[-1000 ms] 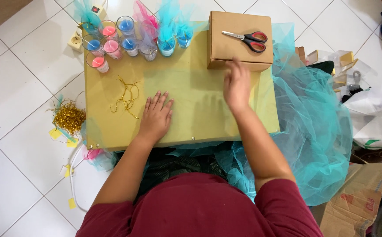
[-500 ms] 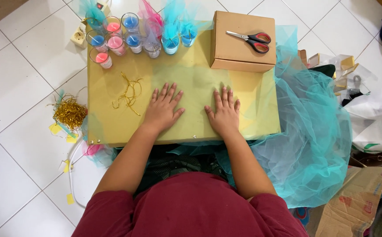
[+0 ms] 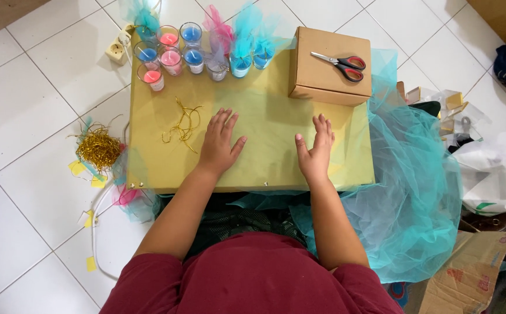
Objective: The person cuts pieces of blue tulle fabric and wraps them around small glass jars containing colored wax, securing the fabric with gold wire.
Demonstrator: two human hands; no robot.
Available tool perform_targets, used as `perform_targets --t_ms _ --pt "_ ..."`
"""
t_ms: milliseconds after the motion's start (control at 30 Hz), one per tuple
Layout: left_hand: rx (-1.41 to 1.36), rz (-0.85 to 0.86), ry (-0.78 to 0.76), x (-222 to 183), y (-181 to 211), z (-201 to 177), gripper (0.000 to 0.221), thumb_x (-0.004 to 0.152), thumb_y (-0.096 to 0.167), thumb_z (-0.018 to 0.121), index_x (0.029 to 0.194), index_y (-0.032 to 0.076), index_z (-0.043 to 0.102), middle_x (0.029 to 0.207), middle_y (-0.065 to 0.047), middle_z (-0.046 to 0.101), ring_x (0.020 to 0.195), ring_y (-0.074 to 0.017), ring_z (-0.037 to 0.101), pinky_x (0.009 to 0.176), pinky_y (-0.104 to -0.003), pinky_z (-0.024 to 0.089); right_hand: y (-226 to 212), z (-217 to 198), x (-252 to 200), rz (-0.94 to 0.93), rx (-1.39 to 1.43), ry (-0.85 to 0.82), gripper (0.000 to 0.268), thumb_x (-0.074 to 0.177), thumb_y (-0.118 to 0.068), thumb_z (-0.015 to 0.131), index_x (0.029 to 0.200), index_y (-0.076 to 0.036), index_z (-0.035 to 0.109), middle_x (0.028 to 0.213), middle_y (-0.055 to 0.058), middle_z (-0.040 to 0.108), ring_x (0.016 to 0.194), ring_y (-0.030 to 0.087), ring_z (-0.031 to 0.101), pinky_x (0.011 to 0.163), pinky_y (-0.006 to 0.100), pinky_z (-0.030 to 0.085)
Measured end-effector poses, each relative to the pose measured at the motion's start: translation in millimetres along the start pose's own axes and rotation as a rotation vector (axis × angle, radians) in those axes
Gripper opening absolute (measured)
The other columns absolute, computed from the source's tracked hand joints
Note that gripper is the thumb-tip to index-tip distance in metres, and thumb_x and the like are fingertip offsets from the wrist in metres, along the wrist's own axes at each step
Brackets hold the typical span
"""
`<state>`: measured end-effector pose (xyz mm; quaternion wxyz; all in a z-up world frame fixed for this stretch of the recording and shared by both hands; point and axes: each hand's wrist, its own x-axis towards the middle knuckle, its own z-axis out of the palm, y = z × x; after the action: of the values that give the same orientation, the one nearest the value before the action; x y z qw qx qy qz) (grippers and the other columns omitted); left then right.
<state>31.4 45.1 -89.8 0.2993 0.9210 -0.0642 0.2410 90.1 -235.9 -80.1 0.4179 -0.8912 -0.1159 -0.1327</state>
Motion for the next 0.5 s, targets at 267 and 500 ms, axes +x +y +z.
perform_targets --t_ms 267,500 --pt "-0.256 -0.234 0.292 32 -22 -18 0.046 0.098 0.019 0.066 0.140 0.008 0.052 0.133 -0.015 0.052 0.130 -0.0387 0.050 0.108 -0.053 0.042 -97 92 30 -0.081 0.301 -0.269 0.050 0.093 -0.014 0.076 0.141 -0.018 0.058 0.135 0.001 0.065 0.113 0.019 0.069 0.097 0.032 0.057" --pt "0.417 -0.220 0.260 112 -87 -52 0.065 0.075 0.023 0.084 0.132 0.011 0.056 0.133 -0.010 0.054 0.134 -0.0344 0.042 0.109 -0.054 0.033 -161 183 80 0.060 0.271 -0.618 0.066 0.096 -0.017 0.063 0.157 -0.016 0.040 0.144 0.006 0.060 0.111 0.019 0.071 0.091 0.036 0.061"
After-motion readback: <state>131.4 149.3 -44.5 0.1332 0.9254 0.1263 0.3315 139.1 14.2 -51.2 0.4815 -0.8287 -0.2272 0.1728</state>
